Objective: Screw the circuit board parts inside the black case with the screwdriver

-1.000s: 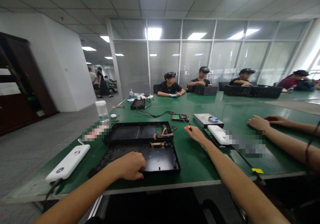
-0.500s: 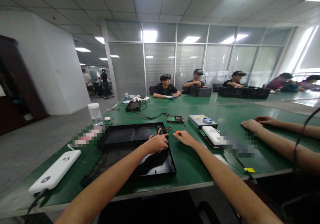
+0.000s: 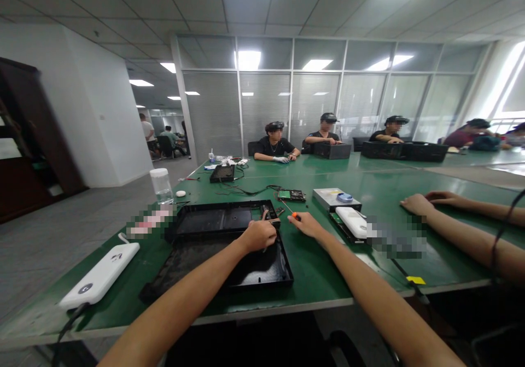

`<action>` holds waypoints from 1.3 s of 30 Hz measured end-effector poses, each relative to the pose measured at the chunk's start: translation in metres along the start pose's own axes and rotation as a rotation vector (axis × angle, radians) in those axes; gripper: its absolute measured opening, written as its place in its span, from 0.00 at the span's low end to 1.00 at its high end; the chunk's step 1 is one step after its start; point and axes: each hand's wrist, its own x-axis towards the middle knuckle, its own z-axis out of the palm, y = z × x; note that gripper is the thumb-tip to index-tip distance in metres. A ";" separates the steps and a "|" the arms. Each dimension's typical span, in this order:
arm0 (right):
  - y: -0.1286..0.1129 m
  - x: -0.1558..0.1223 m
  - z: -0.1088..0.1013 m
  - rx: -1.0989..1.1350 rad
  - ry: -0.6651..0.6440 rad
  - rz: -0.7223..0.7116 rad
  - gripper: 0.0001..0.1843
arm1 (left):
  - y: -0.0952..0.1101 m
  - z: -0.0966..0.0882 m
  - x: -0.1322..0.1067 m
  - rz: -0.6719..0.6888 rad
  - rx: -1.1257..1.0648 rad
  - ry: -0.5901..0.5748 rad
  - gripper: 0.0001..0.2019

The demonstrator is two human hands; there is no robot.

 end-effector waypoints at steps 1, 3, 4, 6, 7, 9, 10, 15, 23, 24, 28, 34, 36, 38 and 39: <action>0.000 0.000 0.000 0.001 0.004 0.002 0.24 | 0.000 0.001 0.001 -0.007 0.001 -0.007 0.07; -0.001 0.000 0.001 0.004 0.007 0.004 0.24 | 0.000 0.004 0.001 -0.005 -0.012 -0.009 0.06; -0.001 0.000 0.001 0.004 0.007 0.006 0.24 | 0.000 0.005 0.002 0.004 -0.023 -0.010 0.05; -0.002 0.000 0.000 0.004 0.018 0.020 0.25 | -0.001 0.007 0.001 0.033 -0.039 -0.021 0.04; -0.002 0.000 -0.001 0.000 0.029 0.031 0.25 | -0.001 0.007 0.001 0.048 -0.042 -0.029 0.04; -0.001 0.000 -0.004 -0.013 0.066 0.053 0.25 | -0.002 0.008 0.001 0.069 -0.042 -0.042 0.04; -0.001 0.001 -0.006 -0.019 0.089 0.060 0.25 | -0.002 0.008 0.001 0.073 -0.042 -0.046 0.04; 0.003 0.003 -0.012 -0.055 0.185 0.081 0.23 | -0.001 0.006 0.000 -0.008 -0.046 -0.009 0.05; 0.001 0.002 -0.009 -0.041 0.124 0.076 0.21 | 0.002 0.004 0.003 0.088 0.081 -0.054 0.04; 0.000 0.002 -0.009 -0.031 0.123 0.079 0.20 | 0.003 0.003 0.004 0.108 0.093 -0.066 0.04; 0.002 0.003 -0.011 0.034 0.168 0.104 0.14 | 0.005 0.001 0.003 0.141 0.077 -0.076 0.04; 0.013 0.008 -0.008 0.214 0.209 0.160 0.16 | 0.003 0.003 0.002 0.125 -0.013 -0.046 0.06; 0.014 0.009 -0.008 0.316 0.192 0.160 0.18 | 0.002 0.005 0.004 0.145 -0.007 -0.050 0.06; 0.011 0.010 -0.010 0.395 0.171 0.152 0.18 | 0.002 0.006 0.004 0.154 0.013 -0.050 0.08; 0.009 0.010 -0.012 0.430 0.164 0.145 0.17 | 0.002 0.006 0.004 0.153 0.022 -0.048 0.08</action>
